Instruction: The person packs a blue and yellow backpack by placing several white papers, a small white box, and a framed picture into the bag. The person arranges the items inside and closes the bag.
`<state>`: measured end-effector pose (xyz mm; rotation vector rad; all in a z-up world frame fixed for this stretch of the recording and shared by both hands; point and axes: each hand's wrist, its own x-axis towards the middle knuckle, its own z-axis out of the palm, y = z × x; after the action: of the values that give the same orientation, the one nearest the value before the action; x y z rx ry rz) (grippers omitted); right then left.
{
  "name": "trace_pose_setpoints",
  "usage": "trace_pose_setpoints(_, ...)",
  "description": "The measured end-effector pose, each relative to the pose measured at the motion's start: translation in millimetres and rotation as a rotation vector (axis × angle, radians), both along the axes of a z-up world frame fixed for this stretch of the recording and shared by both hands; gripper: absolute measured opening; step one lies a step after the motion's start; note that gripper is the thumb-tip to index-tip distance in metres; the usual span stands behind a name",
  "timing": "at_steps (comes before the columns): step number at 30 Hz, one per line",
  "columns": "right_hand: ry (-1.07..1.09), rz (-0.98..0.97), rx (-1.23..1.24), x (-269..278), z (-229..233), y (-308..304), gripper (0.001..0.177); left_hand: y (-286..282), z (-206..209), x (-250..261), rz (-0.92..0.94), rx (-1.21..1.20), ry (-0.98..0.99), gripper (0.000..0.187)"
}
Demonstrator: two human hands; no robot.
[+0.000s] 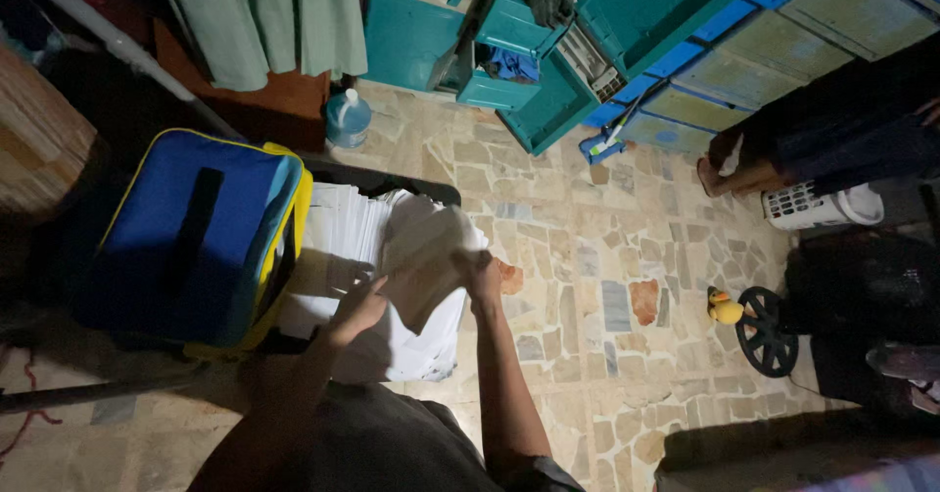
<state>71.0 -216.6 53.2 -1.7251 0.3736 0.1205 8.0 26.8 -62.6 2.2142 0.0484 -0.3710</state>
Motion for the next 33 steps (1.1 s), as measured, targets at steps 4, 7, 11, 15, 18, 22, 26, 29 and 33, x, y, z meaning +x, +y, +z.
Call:
trace_pose_setpoints(4,-0.084,0.076,-0.007,7,91,56,0.031,1,6,-1,0.003,-0.085,0.139,0.058)
trace_pose_setpoints(7,-0.064,0.091,0.068,4,146,88,0.039,6,31,-4,0.108,-0.186,0.197,0.059)
trace_pose_setpoints(11,-0.048,0.186,0.461,3,168,106,0.031,18,74,-10,0.345,-0.207,0.033,0.061)
trace_pose_setpoints(15,-0.041,0.296,0.778,16,108,114,0.021,37,119,-23,0.649,0.002,-0.471,0.064)
trace_pose_setpoints(18,0.108,0.165,0.816,25,28,129,0.023,46,143,-31,0.781,0.103,-0.677,0.067)
trace_pose_setpoints(22,-0.055,0.426,0.645,-11,-65,96,0.033,49,137,-34,0.568,0.143,-0.602,0.065)
trace_pose_setpoints(26,0.245,0.167,0.270,-37,-96,68,0.035,35,110,-32,0.301,0.297,-0.469,0.051)
trace_pose_setpoints(29,0.003,-0.018,-0.200,-42,-92,41,0.044,16,111,-30,0.292,0.392,-0.247,0.055)
trace_pose_setpoints(33,0.042,-0.314,-0.707,-40,-83,12,0.041,5,125,-21,0.266,0.430,-0.237,0.058)
